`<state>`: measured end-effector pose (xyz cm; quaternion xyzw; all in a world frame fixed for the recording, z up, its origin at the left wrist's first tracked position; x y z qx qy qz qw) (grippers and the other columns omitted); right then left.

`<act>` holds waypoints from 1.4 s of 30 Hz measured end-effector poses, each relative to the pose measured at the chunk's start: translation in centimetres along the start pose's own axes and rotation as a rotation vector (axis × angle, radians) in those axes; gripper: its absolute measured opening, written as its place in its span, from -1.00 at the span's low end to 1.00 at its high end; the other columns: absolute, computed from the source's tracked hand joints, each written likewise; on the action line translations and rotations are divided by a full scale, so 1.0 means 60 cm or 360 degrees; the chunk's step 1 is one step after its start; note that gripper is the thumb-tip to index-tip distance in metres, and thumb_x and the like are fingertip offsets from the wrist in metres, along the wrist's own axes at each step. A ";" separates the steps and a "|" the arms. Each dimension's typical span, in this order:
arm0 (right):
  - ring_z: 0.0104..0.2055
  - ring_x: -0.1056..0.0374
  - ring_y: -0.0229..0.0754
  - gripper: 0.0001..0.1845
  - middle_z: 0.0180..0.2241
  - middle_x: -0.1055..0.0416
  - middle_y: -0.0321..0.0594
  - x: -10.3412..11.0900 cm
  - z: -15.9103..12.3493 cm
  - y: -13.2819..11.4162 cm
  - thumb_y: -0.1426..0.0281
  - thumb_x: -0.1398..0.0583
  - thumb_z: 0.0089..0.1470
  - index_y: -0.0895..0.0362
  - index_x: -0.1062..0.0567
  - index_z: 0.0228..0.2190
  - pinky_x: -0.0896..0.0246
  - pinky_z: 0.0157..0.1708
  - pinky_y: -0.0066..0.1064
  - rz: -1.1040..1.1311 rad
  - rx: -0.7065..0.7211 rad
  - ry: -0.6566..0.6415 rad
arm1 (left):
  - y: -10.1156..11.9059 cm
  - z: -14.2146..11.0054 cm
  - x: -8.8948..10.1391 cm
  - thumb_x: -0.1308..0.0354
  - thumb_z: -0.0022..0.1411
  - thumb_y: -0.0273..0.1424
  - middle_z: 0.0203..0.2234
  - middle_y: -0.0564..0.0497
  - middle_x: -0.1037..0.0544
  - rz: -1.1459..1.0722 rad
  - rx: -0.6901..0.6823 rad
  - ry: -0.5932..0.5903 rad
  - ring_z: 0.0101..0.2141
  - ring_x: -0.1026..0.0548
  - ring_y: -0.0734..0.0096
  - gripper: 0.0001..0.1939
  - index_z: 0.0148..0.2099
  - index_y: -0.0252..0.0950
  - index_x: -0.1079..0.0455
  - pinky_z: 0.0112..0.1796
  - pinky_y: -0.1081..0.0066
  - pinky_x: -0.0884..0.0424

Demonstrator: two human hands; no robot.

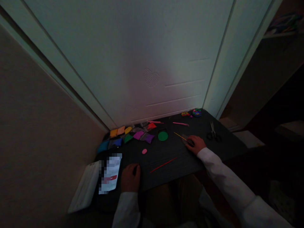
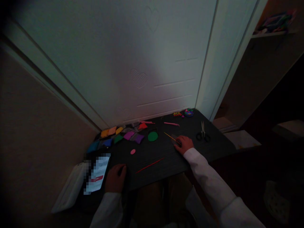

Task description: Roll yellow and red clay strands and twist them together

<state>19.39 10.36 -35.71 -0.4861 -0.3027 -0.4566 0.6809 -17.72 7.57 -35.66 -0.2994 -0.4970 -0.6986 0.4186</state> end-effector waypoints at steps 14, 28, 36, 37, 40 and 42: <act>-0.15 -0.20 -0.09 -0.65 -0.19 -0.30 -0.16 -0.002 0.001 0.001 0.21 -0.14 -0.20 0.07 -0.39 -0.30 -0.07 -0.20 -0.24 -0.0011 0.0004 -0.0014 | 0.004 0.000 0.004 0.07 0.04 -0.25 -0.34 -0.07 -0.43 -0.0008 -0.0029 0.0033 -0.26 -0.35 0.29 -0.71 -0.29 -0.32 -0.35 -0.19 0.28 -0.24; -0.15 -0.20 -0.10 -0.65 -0.18 -0.31 -0.16 -0.006 0.002 0.001 0.21 -0.13 -0.19 0.08 -0.39 -0.30 -0.09 -0.19 -0.24 -0.0019 0.0013 -0.0005 | -0.015 0.002 -0.010 0.07 0.04 -0.21 -0.31 -0.08 -0.42 -0.0013 0.0002 -0.0039 -0.22 -0.34 0.26 -0.67 -0.27 -0.32 -0.35 -0.16 0.26 -0.23; -0.14 -0.20 -0.10 -0.65 -0.18 -0.30 -0.16 0.000 0.001 -0.001 0.21 -0.13 -0.19 0.08 -0.39 -0.29 -0.08 -0.18 -0.24 -0.0002 0.0013 0.0016 | -0.008 0.002 -0.002 0.07 0.04 -0.22 -0.33 -0.07 -0.43 -0.0028 -0.0002 -0.0026 -0.25 -0.35 0.25 -0.69 -0.29 -0.30 -0.36 -0.19 0.25 -0.26; -0.15 -0.20 -0.10 -0.65 -0.18 -0.31 -0.17 -0.001 0.001 0.000 0.22 -0.14 -0.19 0.07 -0.39 -0.29 -0.08 -0.19 -0.24 0.0001 0.0011 0.0013 | -0.007 0.002 -0.001 0.07 0.03 -0.22 -0.33 -0.07 -0.43 -0.0025 0.0002 -0.0018 -0.25 -0.36 0.25 -0.69 -0.30 -0.30 -0.36 -0.19 0.26 -0.26; -0.15 -0.21 -0.09 -0.66 -0.18 -0.31 -0.17 -0.004 0.001 0.002 0.23 -0.14 -0.20 0.07 -0.39 -0.30 -0.09 -0.20 -0.23 -0.0002 0.0000 -0.0001 | -0.004 0.002 0.001 0.07 0.03 -0.22 -0.33 -0.07 -0.44 -0.0022 -0.0002 -0.0014 -0.24 -0.36 0.25 -0.69 -0.30 -0.30 -0.37 -0.19 0.25 -0.27; -0.16 -0.21 -0.09 -0.66 -0.18 -0.31 -0.17 -0.005 0.002 0.003 0.23 -0.15 -0.21 0.07 -0.39 -0.31 -0.09 -0.20 -0.23 -0.0009 0.0000 -0.0005 | -0.003 0.002 0.001 0.07 0.03 -0.21 -0.32 -0.08 -0.44 -0.0020 -0.0006 -0.0019 -0.24 -0.36 0.24 -0.68 -0.30 -0.31 -0.37 -0.18 0.23 -0.26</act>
Point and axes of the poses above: each hand's wrist, its own z-axis towards the middle knuckle, its own x-axis out of the back of the hand, y = z × x, the point moved 10 cm from there along z, towards the middle knuckle
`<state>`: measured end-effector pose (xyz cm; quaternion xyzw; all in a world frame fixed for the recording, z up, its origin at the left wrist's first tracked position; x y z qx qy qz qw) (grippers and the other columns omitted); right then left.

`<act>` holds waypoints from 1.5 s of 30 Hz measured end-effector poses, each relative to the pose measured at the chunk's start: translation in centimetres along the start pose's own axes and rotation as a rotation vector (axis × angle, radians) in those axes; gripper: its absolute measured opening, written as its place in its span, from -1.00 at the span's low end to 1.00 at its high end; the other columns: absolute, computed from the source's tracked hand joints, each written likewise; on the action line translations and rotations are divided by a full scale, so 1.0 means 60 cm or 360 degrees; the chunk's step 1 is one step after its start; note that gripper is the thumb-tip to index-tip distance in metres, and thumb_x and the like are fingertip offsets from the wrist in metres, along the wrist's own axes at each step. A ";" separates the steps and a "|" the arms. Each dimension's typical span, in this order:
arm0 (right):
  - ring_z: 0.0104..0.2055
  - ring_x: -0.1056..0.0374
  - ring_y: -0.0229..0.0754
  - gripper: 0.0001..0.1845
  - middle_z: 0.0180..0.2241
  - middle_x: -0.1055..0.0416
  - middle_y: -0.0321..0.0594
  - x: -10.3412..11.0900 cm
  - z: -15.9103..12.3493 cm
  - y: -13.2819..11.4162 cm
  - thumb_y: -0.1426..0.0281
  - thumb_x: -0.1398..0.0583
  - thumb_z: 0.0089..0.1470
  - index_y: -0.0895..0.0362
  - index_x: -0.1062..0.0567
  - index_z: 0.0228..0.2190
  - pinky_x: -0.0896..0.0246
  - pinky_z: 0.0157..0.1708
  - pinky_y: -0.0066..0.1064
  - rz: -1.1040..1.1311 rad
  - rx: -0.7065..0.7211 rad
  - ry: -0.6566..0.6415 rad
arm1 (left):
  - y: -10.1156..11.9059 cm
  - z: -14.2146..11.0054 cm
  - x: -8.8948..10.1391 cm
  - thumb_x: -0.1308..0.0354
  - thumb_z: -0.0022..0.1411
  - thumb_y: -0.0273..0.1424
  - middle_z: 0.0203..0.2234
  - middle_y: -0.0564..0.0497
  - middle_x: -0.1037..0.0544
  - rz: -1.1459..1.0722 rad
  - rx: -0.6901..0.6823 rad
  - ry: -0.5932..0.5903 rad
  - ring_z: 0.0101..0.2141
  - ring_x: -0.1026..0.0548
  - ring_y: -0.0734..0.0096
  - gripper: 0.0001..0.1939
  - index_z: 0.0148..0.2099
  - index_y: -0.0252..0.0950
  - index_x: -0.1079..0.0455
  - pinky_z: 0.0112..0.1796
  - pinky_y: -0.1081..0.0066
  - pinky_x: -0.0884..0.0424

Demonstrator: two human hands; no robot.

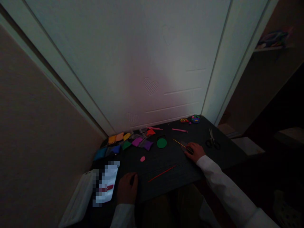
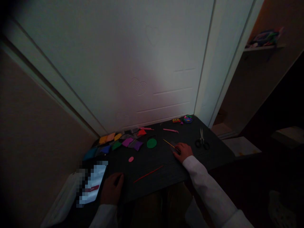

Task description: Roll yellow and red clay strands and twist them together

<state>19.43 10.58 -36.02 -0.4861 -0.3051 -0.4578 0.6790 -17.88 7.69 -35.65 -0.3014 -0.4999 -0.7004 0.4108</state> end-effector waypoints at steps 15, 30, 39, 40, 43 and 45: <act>-0.14 -0.21 -0.08 -0.65 -0.18 -0.30 -0.16 -0.003 0.001 0.003 0.22 -0.14 -0.20 0.07 -0.39 -0.29 -0.09 -0.19 -0.22 0.0001 0.0002 -0.0023 | 0.002 -0.002 -0.002 0.08 0.04 -0.23 -0.31 -0.10 -0.43 -0.0012 0.0002 -0.0019 -0.24 -0.35 0.25 -0.68 -0.27 -0.33 -0.35 -0.18 0.23 -0.25; -0.14 -0.21 -0.08 -0.65 -0.16 -0.30 -0.16 0.004 0.001 -0.003 0.21 -0.14 -0.20 0.07 -0.40 -0.30 -0.09 -0.19 -0.21 0.0002 -0.0004 -0.0044 | 0.002 -0.003 0.000 0.08 0.05 -0.22 -0.32 -0.08 -0.43 0.0008 -0.0004 0.0015 -0.25 -0.35 0.27 -0.68 -0.28 -0.32 -0.35 -0.18 0.27 -0.24; -0.14 -0.21 -0.08 -0.65 -0.18 -0.32 -0.15 -0.001 0.000 -0.002 0.22 -0.13 -0.20 0.08 -0.39 -0.29 -0.10 -0.19 -0.21 -0.0006 0.0033 -0.0019 | -0.006 -0.002 -0.004 0.07 0.04 -0.23 -0.33 -0.07 -0.44 0.0000 -0.0003 -0.0008 -0.25 -0.36 0.27 -0.69 -0.28 -0.31 -0.36 -0.19 0.27 -0.26; -0.14 -0.21 -0.08 -0.65 -0.18 -0.32 -0.16 -0.001 0.000 -0.002 0.22 -0.13 -0.19 0.07 -0.39 -0.29 -0.10 -0.19 -0.21 -0.0006 0.0030 -0.0014 | -0.006 -0.002 -0.004 0.07 0.04 -0.22 -0.33 -0.07 -0.44 -0.0003 -0.0003 -0.0006 -0.25 -0.36 0.26 -0.68 -0.28 -0.31 -0.36 -0.20 0.26 -0.26; -0.14 -0.22 -0.08 -0.65 -0.17 -0.31 -0.16 -0.001 0.001 -0.001 0.21 -0.13 -0.20 0.06 -0.39 -0.30 -0.11 -0.19 -0.21 -0.0015 0.0024 -0.0014 | -0.004 -0.002 -0.001 0.06 0.03 -0.22 -0.33 -0.07 -0.44 -0.0010 -0.0012 0.0018 -0.25 -0.36 0.26 -0.69 -0.29 -0.31 -0.37 -0.20 0.25 -0.26; -0.14 -0.22 -0.08 -0.66 -0.18 -0.31 -0.16 -0.001 0.001 -0.002 0.21 -0.13 -0.20 0.07 -0.40 -0.31 -0.11 -0.19 -0.21 -0.0022 0.0025 -0.0030 | -0.004 -0.002 0.000 0.06 0.03 -0.23 -0.33 -0.07 -0.44 -0.0008 -0.0010 0.0035 -0.25 -0.36 0.25 -0.69 -0.29 -0.31 -0.37 -0.20 0.26 -0.26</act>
Point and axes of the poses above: each hand's wrist, its own z-axis towards the middle knuckle, its own x-axis out of the back of the hand, y = z × x, the point moved 10 cm from there along z, towards the middle knuckle
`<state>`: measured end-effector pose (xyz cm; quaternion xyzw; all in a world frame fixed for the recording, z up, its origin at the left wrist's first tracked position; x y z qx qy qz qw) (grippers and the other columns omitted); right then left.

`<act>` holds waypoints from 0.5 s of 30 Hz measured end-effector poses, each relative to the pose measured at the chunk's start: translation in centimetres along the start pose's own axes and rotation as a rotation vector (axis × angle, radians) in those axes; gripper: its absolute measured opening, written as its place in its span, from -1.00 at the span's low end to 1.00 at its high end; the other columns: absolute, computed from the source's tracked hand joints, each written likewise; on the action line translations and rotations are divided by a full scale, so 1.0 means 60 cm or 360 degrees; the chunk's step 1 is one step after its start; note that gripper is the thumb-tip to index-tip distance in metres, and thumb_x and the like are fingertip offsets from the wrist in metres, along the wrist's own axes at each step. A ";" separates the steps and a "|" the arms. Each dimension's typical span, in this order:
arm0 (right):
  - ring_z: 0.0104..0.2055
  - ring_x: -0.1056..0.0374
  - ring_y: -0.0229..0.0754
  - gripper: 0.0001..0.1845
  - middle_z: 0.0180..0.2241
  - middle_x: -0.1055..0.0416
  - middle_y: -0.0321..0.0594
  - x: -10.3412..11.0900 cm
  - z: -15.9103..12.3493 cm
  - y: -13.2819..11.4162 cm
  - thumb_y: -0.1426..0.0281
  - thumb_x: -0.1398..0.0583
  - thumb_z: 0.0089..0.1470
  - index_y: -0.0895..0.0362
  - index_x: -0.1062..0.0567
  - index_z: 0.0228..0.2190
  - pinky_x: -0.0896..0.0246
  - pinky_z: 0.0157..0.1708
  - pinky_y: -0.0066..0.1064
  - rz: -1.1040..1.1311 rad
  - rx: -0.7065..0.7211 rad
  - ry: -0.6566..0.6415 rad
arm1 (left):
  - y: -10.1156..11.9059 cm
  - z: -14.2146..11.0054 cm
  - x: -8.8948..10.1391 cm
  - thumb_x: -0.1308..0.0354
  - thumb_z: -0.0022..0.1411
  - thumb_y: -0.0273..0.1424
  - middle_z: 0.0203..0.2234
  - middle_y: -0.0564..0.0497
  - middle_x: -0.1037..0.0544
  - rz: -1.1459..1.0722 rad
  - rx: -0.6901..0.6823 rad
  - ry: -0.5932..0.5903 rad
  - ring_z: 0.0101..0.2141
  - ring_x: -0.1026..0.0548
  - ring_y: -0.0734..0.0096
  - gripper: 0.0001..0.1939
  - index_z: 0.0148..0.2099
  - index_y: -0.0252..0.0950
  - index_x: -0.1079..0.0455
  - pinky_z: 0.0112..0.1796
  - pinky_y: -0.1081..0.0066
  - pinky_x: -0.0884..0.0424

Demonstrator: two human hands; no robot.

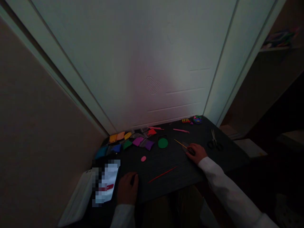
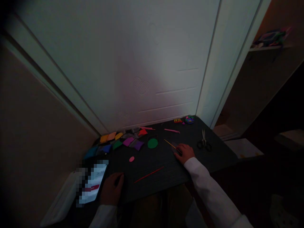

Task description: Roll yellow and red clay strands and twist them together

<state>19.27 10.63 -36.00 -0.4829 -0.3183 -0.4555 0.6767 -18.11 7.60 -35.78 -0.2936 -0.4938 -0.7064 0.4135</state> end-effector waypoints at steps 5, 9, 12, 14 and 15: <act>-0.14 -0.21 -0.08 -0.65 -0.18 -0.31 -0.15 0.002 0.000 -0.004 0.20 -0.12 -0.19 0.08 -0.39 -0.31 -0.10 -0.18 -0.22 -0.0009 0.0001 -0.0017 | 0.002 0.000 -0.001 0.07 0.04 -0.23 -0.33 -0.06 -0.44 -0.0004 -0.0014 -0.0010 -0.25 -0.36 0.26 -0.70 -0.28 -0.30 -0.36 -0.20 0.26 -0.26; -0.15 -0.20 -0.08 -0.66 -0.18 -0.31 -0.17 0.003 -0.001 -0.006 0.20 -0.12 -0.18 0.07 -0.39 -0.31 -0.09 -0.19 -0.22 -0.0003 0.0008 -0.0015 | 0.003 0.000 0.000 0.07 0.04 -0.23 -0.33 -0.06 -0.44 0.0001 -0.0005 -0.0015 -0.25 -0.36 0.27 -0.70 -0.29 -0.30 -0.35 -0.19 0.27 -0.25; -0.15 -0.20 -0.08 -0.66 -0.18 -0.31 -0.17 0.004 -0.001 -0.005 0.20 -0.13 -0.19 0.07 -0.40 -0.31 -0.09 -0.19 -0.22 0.0003 0.0003 -0.0005 | 0.003 -0.001 0.000 0.07 0.04 -0.22 -0.33 -0.07 -0.44 -0.0005 0.0016 -0.0021 -0.25 -0.36 0.27 -0.69 -0.28 -0.31 -0.35 -0.19 0.26 -0.25; -0.15 -0.20 -0.09 -0.66 -0.18 -0.31 -0.17 0.005 -0.001 -0.005 0.21 -0.13 -0.19 0.07 -0.40 -0.31 -0.09 -0.19 -0.23 0.0005 0.0002 -0.0003 | 0.005 -0.001 0.001 0.07 0.04 -0.23 -0.33 -0.07 -0.44 0.0000 0.0010 -0.0021 -0.25 -0.36 0.26 -0.69 -0.29 -0.31 -0.36 -0.19 0.26 -0.25; -0.15 -0.20 -0.09 -0.67 -0.18 -0.31 -0.17 0.005 -0.001 -0.005 0.21 -0.13 -0.19 0.07 -0.40 -0.32 -0.09 -0.19 -0.23 0.0007 0.0005 -0.0008 | 0.006 -0.001 0.001 0.07 0.04 -0.23 -0.33 -0.07 -0.44 0.0004 0.0004 -0.0016 -0.25 -0.36 0.26 -0.70 -0.29 -0.31 -0.36 -0.19 0.26 -0.25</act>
Point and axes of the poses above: each hand's wrist, its own z-axis towards the middle knuckle, its own x-axis out of the back of the hand, y = z × x, the point moved 10 cm from there along z, towards the middle knuckle
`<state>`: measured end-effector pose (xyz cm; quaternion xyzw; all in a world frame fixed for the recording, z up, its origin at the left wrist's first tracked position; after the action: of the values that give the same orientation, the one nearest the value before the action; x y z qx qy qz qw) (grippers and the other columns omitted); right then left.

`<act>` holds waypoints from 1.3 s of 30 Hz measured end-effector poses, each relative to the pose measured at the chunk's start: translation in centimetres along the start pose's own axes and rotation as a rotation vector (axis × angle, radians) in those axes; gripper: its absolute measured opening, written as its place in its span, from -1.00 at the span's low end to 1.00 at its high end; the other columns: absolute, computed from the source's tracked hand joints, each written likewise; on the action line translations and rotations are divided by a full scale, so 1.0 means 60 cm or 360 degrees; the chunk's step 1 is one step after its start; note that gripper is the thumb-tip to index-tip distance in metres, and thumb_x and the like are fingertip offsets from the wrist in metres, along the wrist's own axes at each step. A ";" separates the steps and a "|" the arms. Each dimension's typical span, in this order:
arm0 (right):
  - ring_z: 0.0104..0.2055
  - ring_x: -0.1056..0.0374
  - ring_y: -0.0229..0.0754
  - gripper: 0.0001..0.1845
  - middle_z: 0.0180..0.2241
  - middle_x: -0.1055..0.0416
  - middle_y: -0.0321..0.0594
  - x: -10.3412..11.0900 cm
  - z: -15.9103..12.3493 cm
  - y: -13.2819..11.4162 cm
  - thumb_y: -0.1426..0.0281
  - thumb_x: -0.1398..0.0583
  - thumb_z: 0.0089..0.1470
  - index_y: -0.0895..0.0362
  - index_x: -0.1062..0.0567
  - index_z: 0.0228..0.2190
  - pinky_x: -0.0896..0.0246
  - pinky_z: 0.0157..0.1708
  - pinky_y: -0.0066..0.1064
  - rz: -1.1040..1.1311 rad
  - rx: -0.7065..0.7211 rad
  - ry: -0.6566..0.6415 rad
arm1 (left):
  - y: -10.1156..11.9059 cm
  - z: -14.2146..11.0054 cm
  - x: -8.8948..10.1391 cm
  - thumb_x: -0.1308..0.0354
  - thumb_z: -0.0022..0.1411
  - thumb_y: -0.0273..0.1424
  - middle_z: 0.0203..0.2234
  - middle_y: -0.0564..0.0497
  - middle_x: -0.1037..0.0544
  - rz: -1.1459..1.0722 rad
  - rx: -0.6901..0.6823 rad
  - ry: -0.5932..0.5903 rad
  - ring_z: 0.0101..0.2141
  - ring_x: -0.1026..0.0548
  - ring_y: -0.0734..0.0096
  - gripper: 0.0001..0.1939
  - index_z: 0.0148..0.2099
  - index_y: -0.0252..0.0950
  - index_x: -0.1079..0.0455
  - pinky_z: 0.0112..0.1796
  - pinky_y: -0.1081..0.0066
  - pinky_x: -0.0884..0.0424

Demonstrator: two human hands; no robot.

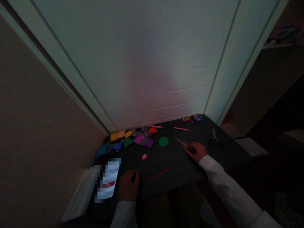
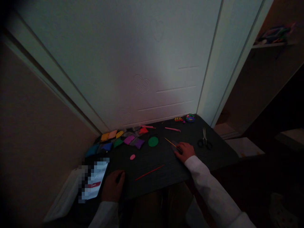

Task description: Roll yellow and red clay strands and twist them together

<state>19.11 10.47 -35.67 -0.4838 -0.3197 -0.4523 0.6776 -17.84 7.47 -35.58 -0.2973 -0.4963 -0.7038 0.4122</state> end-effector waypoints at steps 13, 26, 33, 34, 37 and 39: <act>-0.15 -0.20 -0.09 -0.65 -0.18 -0.31 -0.18 -0.006 0.000 0.004 0.20 -0.13 -0.19 0.08 -0.40 -0.30 -0.07 -0.18 -0.24 -0.0010 0.0002 -0.0006 | -0.003 0.000 -0.002 0.06 0.04 -0.23 -0.32 -0.07 -0.43 0.0023 0.0007 0.0008 -0.24 -0.35 0.28 -0.69 -0.29 -0.32 -0.36 -0.19 0.28 -0.26; -0.14 -0.19 -0.09 -0.65 -0.17 -0.30 -0.18 -0.004 0.000 0.001 0.20 -0.13 -0.19 0.07 -0.39 -0.30 -0.05 -0.19 -0.24 0.0005 -0.0007 -0.0022 | -0.004 -0.001 -0.001 0.06 0.04 -0.21 -0.32 -0.06 -0.43 -0.0009 -0.0023 0.0033 -0.25 -0.36 0.27 -0.69 -0.28 -0.30 -0.35 -0.20 0.27 -0.25; -0.12 -0.16 -0.10 -0.67 -0.17 -0.30 -0.21 -0.002 -0.003 -0.008 0.21 -0.13 -0.19 0.04 -0.39 -0.31 -0.01 -0.17 -0.25 0.0015 0.0024 -0.0034 | -0.005 0.000 -0.005 0.07 0.05 -0.23 -0.31 -0.07 -0.43 0.0008 0.0014 -0.0016 -0.24 -0.35 0.28 -0.69 -0.28 -0.31 -0.36 -0.19 0.27 -0.25; -0.12 -0.16 -0.10 -0.67 -0.17 -0.29 -0.21 -0.001 -0.002 -0.006 0.21 -0.13 -0.19 0.05 -0.39 -0.31 -0.01 -0.17 -0.25 0.0004 -0.0001 -0.0024 | -0.005 0.000 -0.006 0.07 0.05 -0.23 -0.31 -0.07 -0.43 0.0008 0.0018 -0.0027 -0.24 -0.35 0.28 -0.69 -0.27 -0.32 -0.36 -0.18 0.28 -0.24; -0.13 -0.15 -0.09 -0.67 -0.18 -0.29 -0.18 0.002 0.000 0.006 0.22 -0.13 -0.18 0.07 -0.39 -0.30 0.00 -0.19 -0.25 -0.0040 -0.0110 -0.0001 | -0.006 0.000 -0.007 0.07 0.05 -0.23 -0.31 -0.08 -0.42 0.0002 0.0017 -0.0028 -0.23 -0.34 0.28 -0.68 -0.27 -0.33 -0.35 -0.17 0.28 -0.24; -0.13 -0.15 -0.09 -0.67 -0.19 -0.29 -0.18 0.002 0.001 0.008 0.22 -0.12 -0.18 0.06 -0.39 -0.30 0.00 -0.20 -0.26 -0.0051 -0.0136 -0.0005 | -0.007 0.000 -0.008 0.07 0.05 -0.23 -0.31 -0.08 -0.42 0.0007 0.0017 -0.0019 -0.23 -0.34 0.28 -0.68 -0.28 -0.33 -0.35 -0.17 0.28 -0.24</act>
<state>19.58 10.53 -35.70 -0.5078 -0.3090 -0.4756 0.6485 -17.99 7.69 -36.16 -0.3005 -0.5020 -0.6984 0.4123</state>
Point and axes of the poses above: each hand's wrist, its own z-axis towards the middle knuckle, its own x-axis out of the back of the hand, y = z × x, the point moved 10 cm from there along z, towards the middle knuckle
